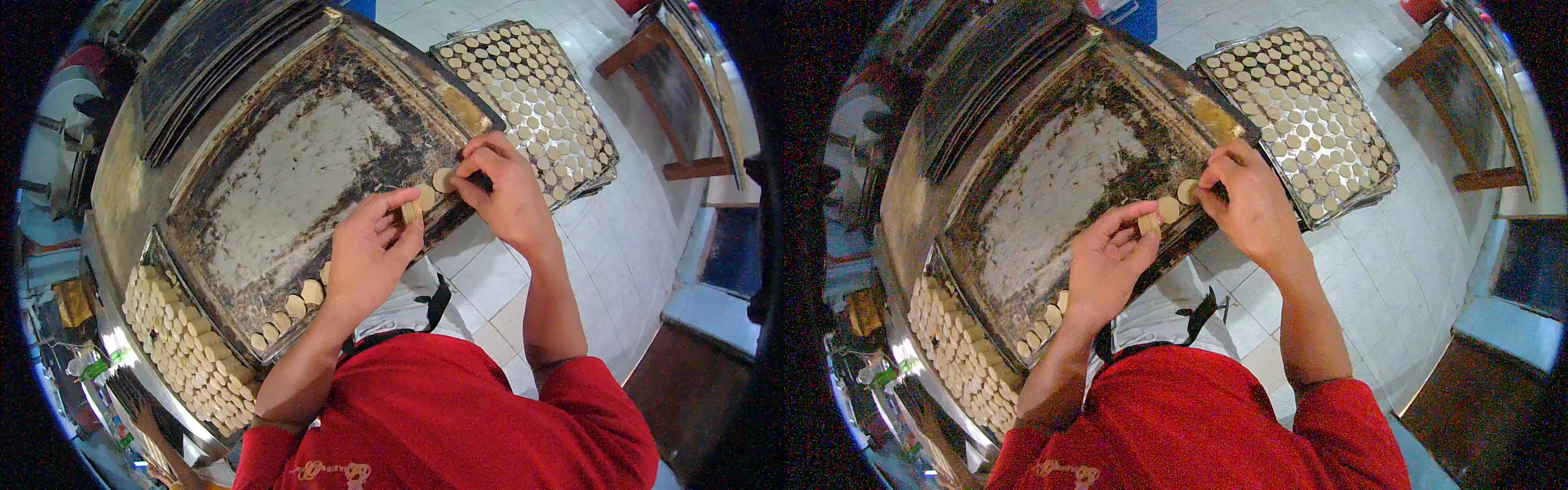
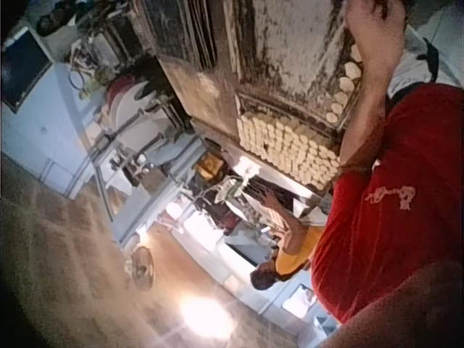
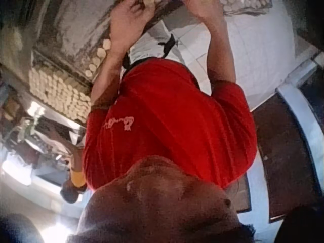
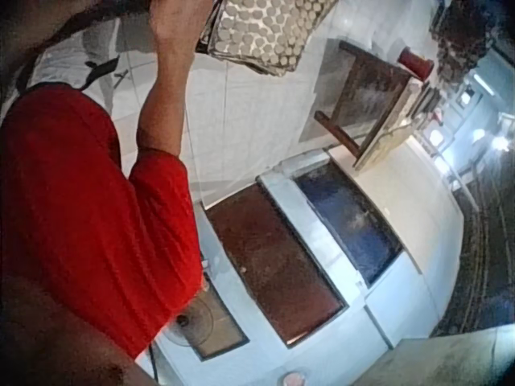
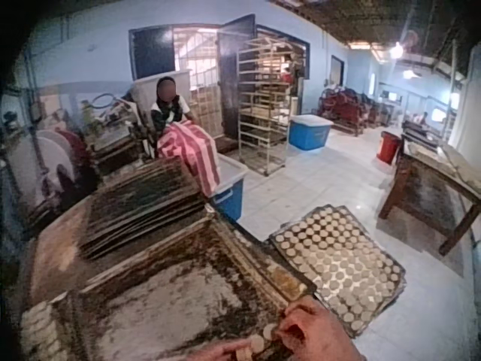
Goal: The person repeatedly picks up small round cookies from a tray and places them onto a baking sheet in neat rows. They continue this process across multiple trays, filling the baking sheets with the cookies.
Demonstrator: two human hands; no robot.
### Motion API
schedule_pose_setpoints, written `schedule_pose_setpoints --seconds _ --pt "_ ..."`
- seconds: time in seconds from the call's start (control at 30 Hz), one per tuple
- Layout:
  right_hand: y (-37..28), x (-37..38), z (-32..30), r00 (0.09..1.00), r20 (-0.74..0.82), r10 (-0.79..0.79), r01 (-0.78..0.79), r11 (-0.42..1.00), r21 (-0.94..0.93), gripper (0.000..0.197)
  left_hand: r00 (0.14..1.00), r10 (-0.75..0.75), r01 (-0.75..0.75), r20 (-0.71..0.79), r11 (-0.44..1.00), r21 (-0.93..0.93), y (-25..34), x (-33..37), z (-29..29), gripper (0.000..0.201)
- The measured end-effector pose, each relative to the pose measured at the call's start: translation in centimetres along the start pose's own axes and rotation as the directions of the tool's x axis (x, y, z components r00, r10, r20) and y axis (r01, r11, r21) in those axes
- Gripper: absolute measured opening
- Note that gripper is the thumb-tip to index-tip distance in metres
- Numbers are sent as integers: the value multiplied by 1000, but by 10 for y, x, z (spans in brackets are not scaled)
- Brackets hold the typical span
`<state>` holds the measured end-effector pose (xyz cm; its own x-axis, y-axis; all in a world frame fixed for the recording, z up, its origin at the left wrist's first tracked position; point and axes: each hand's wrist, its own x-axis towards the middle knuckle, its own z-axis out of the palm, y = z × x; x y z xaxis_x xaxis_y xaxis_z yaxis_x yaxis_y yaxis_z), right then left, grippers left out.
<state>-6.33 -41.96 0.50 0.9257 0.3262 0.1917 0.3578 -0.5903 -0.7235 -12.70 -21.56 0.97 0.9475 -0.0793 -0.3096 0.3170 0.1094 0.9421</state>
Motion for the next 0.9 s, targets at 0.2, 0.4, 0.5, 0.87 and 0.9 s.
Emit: schedule_pose_setpoints --seconds 0.2,0.4,0.5,0.87,0.9 --pt "-22 -5 -1 987 128 -96 42 925 377 15 992 125 -125 14 992 13 1 -2 3 37" --pt "15 -3 -7 986 -167 25 -38 996 -76 13 990 142 -142 15 981 135 -4 4 8 36" --pt "17 -2 -2 966 -241 90 -123 985 -123 15 981 194 -192 14 954 232 3 -5 7 35" --pt "-41 -1 41 982 -168 -88 98 994 52 14 932 156 -164 -328 986 4 -13 -108 -83 38" --pt "-55 -2 56 991 -74 -112 120 986 112 15 914 131 -138 -383 990 7 -16 -120 -92 38"
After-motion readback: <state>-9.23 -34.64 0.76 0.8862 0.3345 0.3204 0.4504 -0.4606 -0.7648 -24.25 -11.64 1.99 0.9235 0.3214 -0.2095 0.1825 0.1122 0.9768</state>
